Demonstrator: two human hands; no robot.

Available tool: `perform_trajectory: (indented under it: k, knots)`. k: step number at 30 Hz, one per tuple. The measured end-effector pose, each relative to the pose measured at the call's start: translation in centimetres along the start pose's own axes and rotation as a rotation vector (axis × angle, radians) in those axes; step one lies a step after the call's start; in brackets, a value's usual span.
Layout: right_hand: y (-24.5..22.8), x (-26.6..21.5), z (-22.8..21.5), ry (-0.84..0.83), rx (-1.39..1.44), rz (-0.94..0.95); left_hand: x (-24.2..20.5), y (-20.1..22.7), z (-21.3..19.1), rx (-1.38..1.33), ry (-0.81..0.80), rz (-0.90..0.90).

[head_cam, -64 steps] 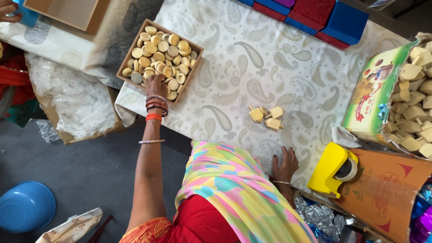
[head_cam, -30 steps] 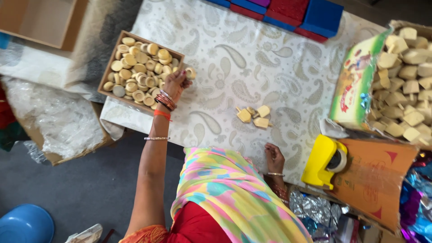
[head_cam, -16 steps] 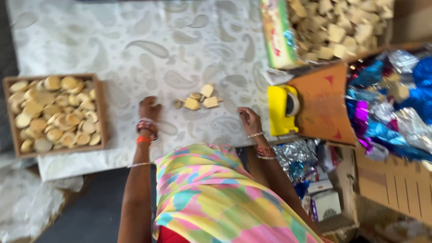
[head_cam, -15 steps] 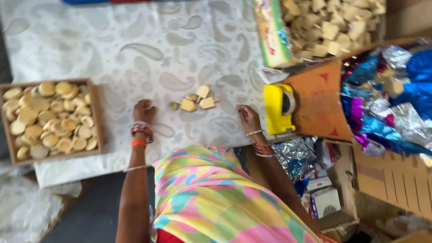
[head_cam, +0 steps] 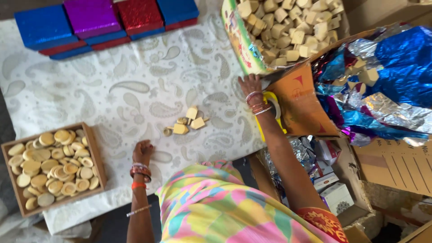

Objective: Cleaning and inspecting small wooden disks using a cloth before packing them into boxes.

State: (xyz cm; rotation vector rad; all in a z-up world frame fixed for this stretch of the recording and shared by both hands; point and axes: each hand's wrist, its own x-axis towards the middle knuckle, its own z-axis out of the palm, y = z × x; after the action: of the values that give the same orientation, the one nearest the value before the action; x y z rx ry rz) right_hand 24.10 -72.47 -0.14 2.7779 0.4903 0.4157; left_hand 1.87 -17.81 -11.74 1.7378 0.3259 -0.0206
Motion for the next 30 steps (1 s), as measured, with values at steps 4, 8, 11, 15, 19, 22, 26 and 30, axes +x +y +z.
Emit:
perform_trajectory:
  k: [4,8,11,15,19,22,26,30]
  knots:
    - [-0.2,-0.4,1.3,-0.291,-0.106,0.028,-0.6,0.4,0.7,0.037,-0.021,-0.057]
    - [-0.9,-0.2,-1.9,-0.315,-0.168,0.015,-1.1,0.2,1.7,-0.070,-0.111,-0.153]
    - [-2.3,0.9,-8.6,-0.050,0.157,0.103,-1.3,2.4,4.1,-0.190,-0.214,-0.153]
    - [-5.8,-0.9,-3.8,-0.190,0.570,0.247,-2.6,8.9,7.5,-0.277,-0.334,-0.198]
    - [-11.4,-2.3,-5.0,-0.131,1.505,0.401,-3.9,14.4,10.4,-0.455,-0.594,-0.232]
    - [-15.2,-3.0,-9.6,-0.107,1.725,0.413,-4.4,16.5,11.3,-0.522,-0.580,-0.225]
    - [-19.2,-5.0,-18.2,-0.115,1.379,0.335,-4.5,20.6,10.8,-0.871,-0.372,-0.508]
    - [-21.7,-6.0,-23.9,0.117,1.159,-0.402,-4.9,16.9,10.7,-1.209,-0.463,-0.519]
